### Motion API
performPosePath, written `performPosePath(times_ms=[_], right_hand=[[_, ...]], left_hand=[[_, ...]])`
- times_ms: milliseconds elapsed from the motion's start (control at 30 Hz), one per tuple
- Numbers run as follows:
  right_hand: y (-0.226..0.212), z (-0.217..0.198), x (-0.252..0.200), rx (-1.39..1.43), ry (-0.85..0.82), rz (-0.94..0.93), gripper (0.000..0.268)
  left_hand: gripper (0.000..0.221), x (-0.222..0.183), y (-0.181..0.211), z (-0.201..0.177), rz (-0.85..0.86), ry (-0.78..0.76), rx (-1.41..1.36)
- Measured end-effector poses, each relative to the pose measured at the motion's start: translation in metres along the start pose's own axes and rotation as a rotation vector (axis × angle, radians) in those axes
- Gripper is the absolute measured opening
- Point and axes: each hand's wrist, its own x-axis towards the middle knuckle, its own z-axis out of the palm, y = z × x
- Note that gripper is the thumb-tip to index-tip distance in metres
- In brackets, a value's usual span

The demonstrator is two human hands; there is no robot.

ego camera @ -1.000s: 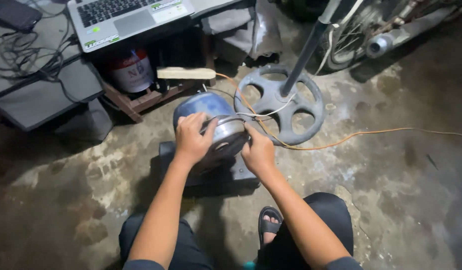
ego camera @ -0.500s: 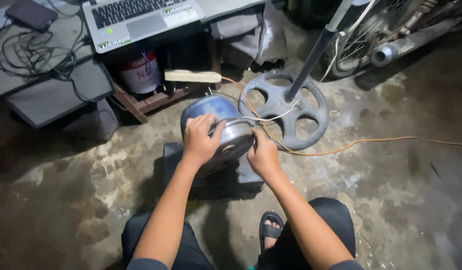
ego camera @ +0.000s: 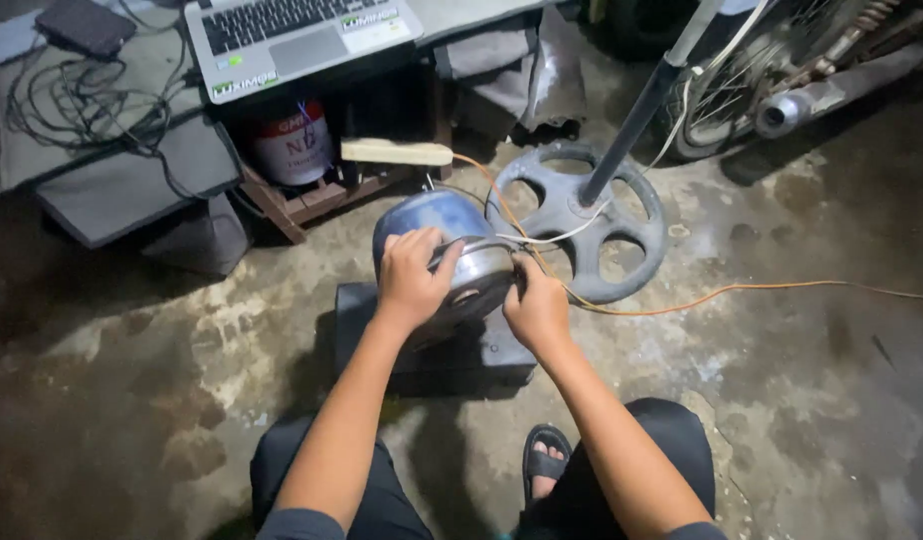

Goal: The person scrubs the surface of a round metal part using a small abrasive tool. They rotate the part to clean different areas while sitting on the floor.

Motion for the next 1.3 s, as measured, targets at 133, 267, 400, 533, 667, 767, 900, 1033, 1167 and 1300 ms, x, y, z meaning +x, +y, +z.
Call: performPosePath(times_ms=[133,267,400,533,667,767,900,1033,1167,1300], right_hand=[[-0.023,-0.016,-0.012,0.050,0.036,-0.081,0.044],[-0.009,-0.005,-0.009,0.004,0.038,-0.049,0.044],[-0.043,-0.030,-0.026,0.053,0.007,-0.028,0.048],[-0.014,-0.007,-0.005,-0.046,-0.020,0.035,0.043],[-0.029,-0.018,-0.014,-0.019,-0.007,-0.062,0.050],[-0.006,-0.001,-0.012,-0.083,-0.036,-0.008,0.049],[-0.033,-0.021,-0.017,0.004,-0.007,-0.007,0.047],[-0.028,-0.016,-0.013,-0.090,0.003,-0.035,0.049],[-0.036,-0.023,-0.014,-0.036,-0.007,-0.014,0.046],[-0.029,-0.018,-0.008,-0.040,-0.052,0.056,0.043]], left_hand=[[0.041,0.000,-0.001,-0.003,-0.022,-0.005,0.004],[0.040,-0.002,0.001,-0.002,-0.008,-0.008,0.002],[0.041,-0.002,-0.001,-0.005,-0.030,-0.018,-0.003],[0.040,0.003,-0.001,-0.002,-0.026,-0.006,-0.011],[0.040,0.001,-0.004,-0.002,-0.031,0.000,0.008],[0.040,-0.006,-0.001,-0.002,-0.036,-0.015,0.004],[0.039,-0.002,-0.002,-0.005,-0.030,-0.017,0.002],[0.037,-0.001,0.001,-0.001,-0.012,0.001,0.013],[0.038,0.001,0.002,-0.004,-0.023,-0.006,-0.002],[0.039,-0.001,-0.003,0.000,-0.002,0.000,0.010]])
